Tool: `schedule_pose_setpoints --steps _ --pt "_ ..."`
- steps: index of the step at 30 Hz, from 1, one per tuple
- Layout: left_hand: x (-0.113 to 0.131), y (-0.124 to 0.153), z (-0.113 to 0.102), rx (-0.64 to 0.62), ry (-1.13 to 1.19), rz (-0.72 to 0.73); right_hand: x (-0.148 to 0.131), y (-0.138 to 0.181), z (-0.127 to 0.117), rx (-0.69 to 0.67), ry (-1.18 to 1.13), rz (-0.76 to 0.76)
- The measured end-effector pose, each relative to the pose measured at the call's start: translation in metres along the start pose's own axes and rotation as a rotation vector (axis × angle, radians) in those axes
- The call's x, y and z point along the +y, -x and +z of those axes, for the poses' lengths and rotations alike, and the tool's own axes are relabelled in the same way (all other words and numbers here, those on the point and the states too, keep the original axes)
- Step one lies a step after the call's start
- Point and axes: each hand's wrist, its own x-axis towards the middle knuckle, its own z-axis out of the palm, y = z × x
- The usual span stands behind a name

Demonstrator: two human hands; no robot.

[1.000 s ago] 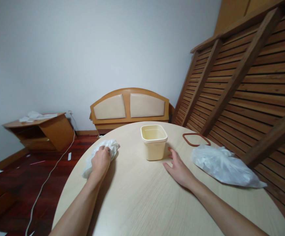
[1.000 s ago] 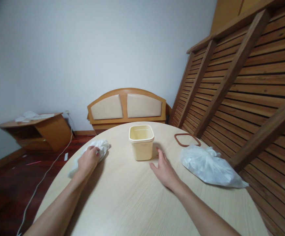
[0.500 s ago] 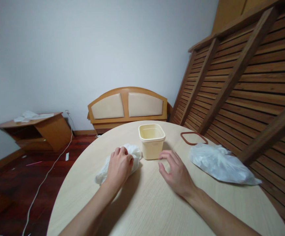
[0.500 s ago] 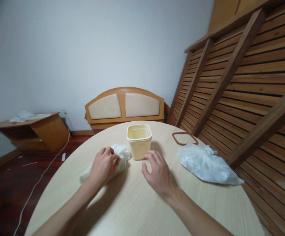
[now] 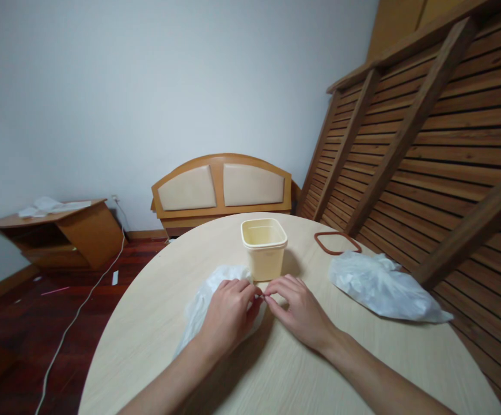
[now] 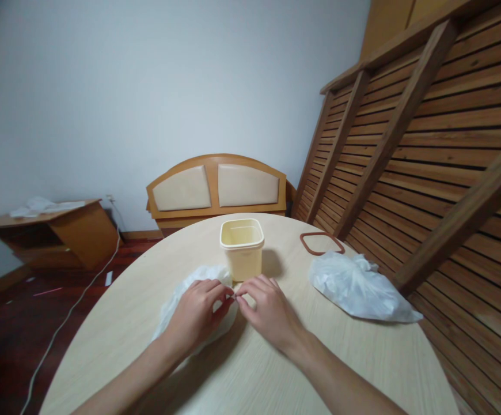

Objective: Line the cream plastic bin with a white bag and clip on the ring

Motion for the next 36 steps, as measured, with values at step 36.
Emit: schedule_pose_setpoints --steps 36 --pt "-0.015 -0.002 -0.026 0.038 0.291 -0.094 0.026 0.0 -0.053 -0.245 0.07 -0.125"
